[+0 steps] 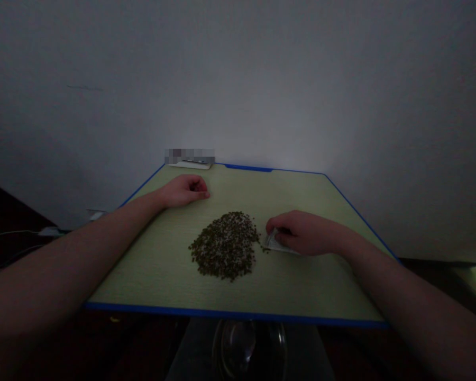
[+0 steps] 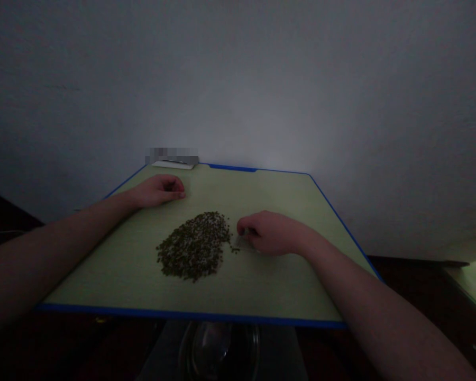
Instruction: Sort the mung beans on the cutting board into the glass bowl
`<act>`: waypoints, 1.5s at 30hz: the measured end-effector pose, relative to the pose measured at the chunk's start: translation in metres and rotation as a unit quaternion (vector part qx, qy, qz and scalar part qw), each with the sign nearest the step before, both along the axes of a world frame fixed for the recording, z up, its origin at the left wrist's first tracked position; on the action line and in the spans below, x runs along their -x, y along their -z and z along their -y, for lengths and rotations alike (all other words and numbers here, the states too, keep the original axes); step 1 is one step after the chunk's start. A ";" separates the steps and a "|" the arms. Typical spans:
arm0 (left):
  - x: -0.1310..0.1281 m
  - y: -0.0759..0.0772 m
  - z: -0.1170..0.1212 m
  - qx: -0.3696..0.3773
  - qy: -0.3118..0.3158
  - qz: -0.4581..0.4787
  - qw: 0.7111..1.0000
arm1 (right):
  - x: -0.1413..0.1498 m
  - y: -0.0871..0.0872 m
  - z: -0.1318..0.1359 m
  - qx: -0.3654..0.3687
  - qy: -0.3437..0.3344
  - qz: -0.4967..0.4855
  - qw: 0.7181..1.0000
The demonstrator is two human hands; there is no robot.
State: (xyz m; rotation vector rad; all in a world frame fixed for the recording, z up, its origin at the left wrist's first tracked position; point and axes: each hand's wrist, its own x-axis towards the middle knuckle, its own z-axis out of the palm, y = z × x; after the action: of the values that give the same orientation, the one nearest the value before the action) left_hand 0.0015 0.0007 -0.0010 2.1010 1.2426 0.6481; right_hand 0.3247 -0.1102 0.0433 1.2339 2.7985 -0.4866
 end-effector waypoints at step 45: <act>-0.001 0.001 0.000 -0.002 -0.008 -0.012 1.000 | 0.003 0.003 0.001 0.002 -0.025 -0.018 1.000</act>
State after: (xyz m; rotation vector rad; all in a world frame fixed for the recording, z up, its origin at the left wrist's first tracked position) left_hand 0.0023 0.0011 -0.0015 2.1098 1.2727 0.6343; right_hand 0.3216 -0.1109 0.0399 1.1635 2.8483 -0.5173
